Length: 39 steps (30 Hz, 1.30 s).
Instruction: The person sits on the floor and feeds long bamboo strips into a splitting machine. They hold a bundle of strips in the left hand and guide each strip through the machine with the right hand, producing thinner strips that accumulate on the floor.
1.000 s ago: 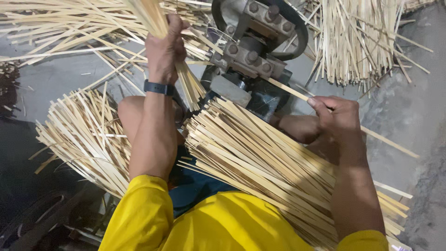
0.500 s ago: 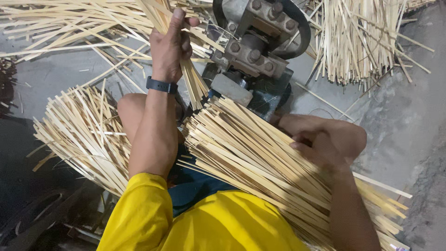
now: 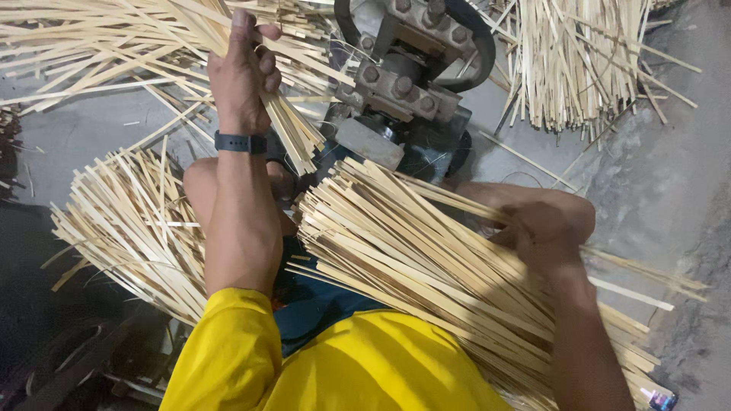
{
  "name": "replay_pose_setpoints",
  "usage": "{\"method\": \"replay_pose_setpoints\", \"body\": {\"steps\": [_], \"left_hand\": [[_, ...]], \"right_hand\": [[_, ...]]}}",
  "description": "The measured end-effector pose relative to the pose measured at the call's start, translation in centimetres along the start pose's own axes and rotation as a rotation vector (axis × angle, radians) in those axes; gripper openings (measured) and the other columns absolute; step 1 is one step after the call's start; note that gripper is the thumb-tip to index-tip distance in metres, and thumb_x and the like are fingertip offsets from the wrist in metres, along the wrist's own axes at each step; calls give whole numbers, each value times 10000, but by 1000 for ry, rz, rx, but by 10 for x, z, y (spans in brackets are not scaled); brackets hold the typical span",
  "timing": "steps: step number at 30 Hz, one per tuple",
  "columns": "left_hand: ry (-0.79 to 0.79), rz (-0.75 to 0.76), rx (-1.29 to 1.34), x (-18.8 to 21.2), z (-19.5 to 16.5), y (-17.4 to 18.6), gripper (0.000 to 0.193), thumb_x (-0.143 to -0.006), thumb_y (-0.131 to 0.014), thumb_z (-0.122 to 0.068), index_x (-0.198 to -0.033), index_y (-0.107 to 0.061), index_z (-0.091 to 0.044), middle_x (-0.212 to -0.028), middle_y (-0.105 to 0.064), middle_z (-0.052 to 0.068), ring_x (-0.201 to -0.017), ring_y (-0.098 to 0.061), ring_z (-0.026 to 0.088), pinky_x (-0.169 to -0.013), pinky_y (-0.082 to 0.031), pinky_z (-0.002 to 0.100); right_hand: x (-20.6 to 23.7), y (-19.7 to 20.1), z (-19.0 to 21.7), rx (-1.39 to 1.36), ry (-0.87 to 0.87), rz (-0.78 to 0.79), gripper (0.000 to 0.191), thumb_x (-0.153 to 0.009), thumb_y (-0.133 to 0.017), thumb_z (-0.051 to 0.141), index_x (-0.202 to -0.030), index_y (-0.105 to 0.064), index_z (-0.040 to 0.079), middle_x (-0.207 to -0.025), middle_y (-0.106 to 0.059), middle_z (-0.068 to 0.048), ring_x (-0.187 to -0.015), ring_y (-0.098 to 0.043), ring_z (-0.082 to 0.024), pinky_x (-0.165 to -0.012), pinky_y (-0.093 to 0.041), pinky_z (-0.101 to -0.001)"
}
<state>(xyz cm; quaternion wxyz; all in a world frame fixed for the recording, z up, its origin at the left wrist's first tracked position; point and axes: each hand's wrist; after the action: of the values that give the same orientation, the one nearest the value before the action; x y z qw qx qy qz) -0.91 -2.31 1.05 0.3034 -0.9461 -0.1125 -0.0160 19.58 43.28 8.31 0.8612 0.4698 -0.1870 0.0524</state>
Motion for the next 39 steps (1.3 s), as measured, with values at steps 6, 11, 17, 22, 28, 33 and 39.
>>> {"method": "replay_pose_setpoints", "body": {"steps": [6,11,17,22,28,33,39], "left_hand": [[-59,-2,48,-4,5,4,389,-1031,-726,-393,-1112,-633,-25,-870,-654,87,-707,-618,158,-618,-580,319],[-58,-11,115,-5,3,6,426,-990,-748,-413,-1113,-616,-28,-769,-528,32,-693,-617,161,-543,-526,305],[23,-101,-174,3,6,-1,504,-1000,-772,-489,-975,-613,-11,-707,-495,33,-530,-498,105,-443,-439,261],[38,9,-165,12,6,-21,475,-908,-796,-471,-1043,-631,-47,-878,-693,80,-559,-547,67,-454,-460,229],[92,51,-95,15,2,-36,434,-985,-763,-387,-1087,-606,4,-998,-772,125,-548,-497,68,-448,-421,226],[53,49,-66,12,3,-36,400,-996,-738,-378,-1095,-611,-12,-990,-771,122,-541,-497,75,-441,-423,238],[62,-14,-117,9,1,-23,404,-995,-716,-414,-1068,-649,-22,-875,-698,78,-530,-517,85,-423,-434,235]], "right_hand": [[0,50,-38,106,66,-289,55,-1022,-732,59,-1035,-785,56,-881,-740,-101,-736,-693,-197,-608,-545,-325],[-20,50,-43,219,262,-396,47,-995,-772,101,-994,-804,66,-900,-738,-119,-759,-685,-197,-684,-541,-331],[-44,28,-6,63,277,-291,161,-1022,-734,201,-959,-784,61,-829,-722,-116,-709,-702,-213,-670,-545,-339],[-50,26,19,76,246,-313,170,-1003,-745,214,-1040,-797,57,-836,-703,-152,-710,-685,-269,-685,-522,-359],[-48,32,23,35,198,-261,203,-1015,-740,260,-1047,-788,66,-870,-723,-122,-723,-688,-235,-702,-523,-343],[-36,12,14,-24,-39,-32,214,-848,-804,223,-1038,-797,124,-904,-784,-68,-791,-721,-178,-740,-562,-321],[-26,9,2,-192,-93,158,237,-855,-665,-2,-1066,-753,61,-1023,-799,-81,-867,-781,-178,-760,-631,-318]]}}
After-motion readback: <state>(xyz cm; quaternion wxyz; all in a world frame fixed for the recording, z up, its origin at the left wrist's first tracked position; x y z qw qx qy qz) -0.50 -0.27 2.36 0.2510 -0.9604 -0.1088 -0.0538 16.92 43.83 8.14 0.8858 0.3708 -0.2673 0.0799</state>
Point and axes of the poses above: each hand's wrist, its own x-axis away from the middle knuckle, its own y-axis out of the back of the hand, z = x × y
